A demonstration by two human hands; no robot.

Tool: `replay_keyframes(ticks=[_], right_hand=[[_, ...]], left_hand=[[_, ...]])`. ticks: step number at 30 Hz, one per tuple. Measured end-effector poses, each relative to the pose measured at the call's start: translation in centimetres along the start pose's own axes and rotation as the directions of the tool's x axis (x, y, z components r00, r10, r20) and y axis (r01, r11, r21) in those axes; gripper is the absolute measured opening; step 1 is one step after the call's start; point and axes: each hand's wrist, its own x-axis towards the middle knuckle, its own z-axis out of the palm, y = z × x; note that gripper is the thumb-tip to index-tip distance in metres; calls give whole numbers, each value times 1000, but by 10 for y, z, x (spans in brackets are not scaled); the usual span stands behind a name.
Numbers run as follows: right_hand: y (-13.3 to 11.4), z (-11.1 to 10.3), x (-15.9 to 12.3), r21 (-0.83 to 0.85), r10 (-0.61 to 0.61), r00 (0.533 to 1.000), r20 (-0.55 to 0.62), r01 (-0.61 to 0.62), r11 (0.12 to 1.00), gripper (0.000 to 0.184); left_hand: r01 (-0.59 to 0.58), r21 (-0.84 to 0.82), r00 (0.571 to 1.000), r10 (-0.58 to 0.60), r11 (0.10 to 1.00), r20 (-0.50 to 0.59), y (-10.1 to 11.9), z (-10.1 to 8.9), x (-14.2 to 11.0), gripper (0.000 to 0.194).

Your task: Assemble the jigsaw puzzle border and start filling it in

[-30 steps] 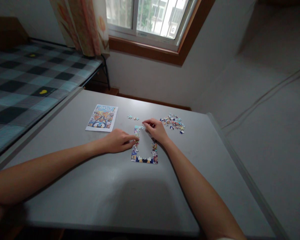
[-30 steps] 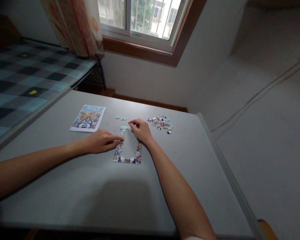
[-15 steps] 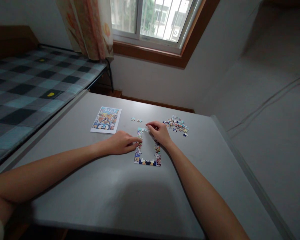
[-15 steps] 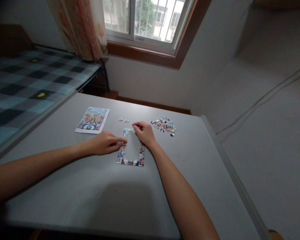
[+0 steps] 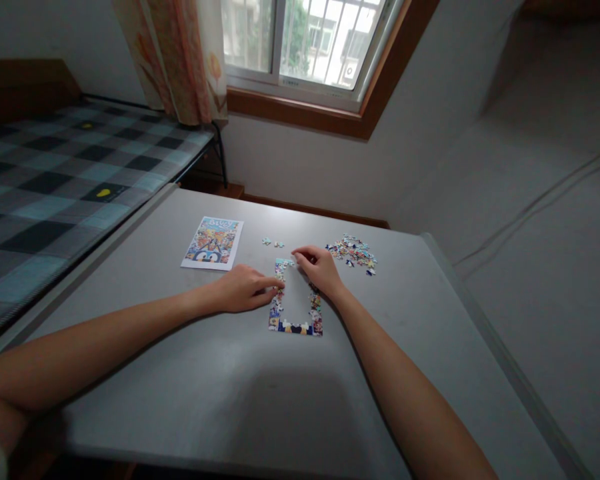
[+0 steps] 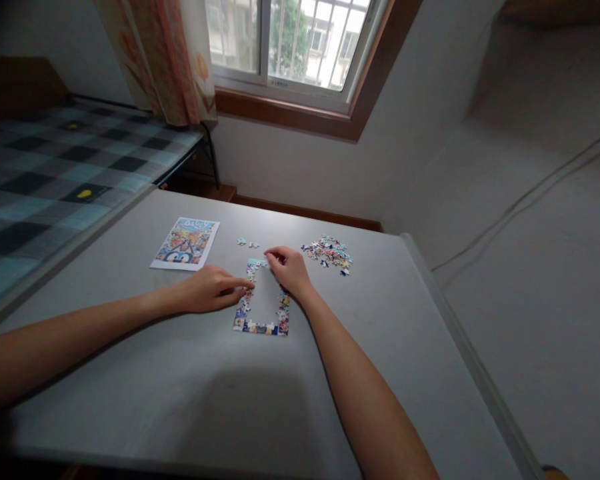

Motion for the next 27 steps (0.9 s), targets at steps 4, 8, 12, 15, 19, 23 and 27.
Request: replay_keyframes(ticks=[4,8,12,15,19,23,27], right_hand=[[0,1,0,2,-1,1000,-2,1,1000,27],[-1,0,0,0,4,1000,5,-4,1000,26],[-2,0,-1,-8,8,1000,4,-8,1000,25],[-2,0,-1,-4,9,1000,7,-9,1000,25],[-1,0,0,2,10,1000,7,-10,1000,26],[0,0,0,8,5,1000,10,-6,1000,27],[1,1,-1,-7,5,1000,8,-5,1000,27]], left_hand=[[6,-9,1000,-6,1000,11,0,-1,0,33],[7,-16,1000,-7,1000,18,1,-3,1,32],[12,-26,1000,-11,1000,23,2,-5,1,33],[23,-26,999,-22,999,31,2,-5,1,32],[23,-19,999,-22,1000,33,2,-4,0,32],[13,-17,1000,-12,1000,23,2,-4,0,32],[7,-8,1000,-7,1000,11,1,-4,0,32]])
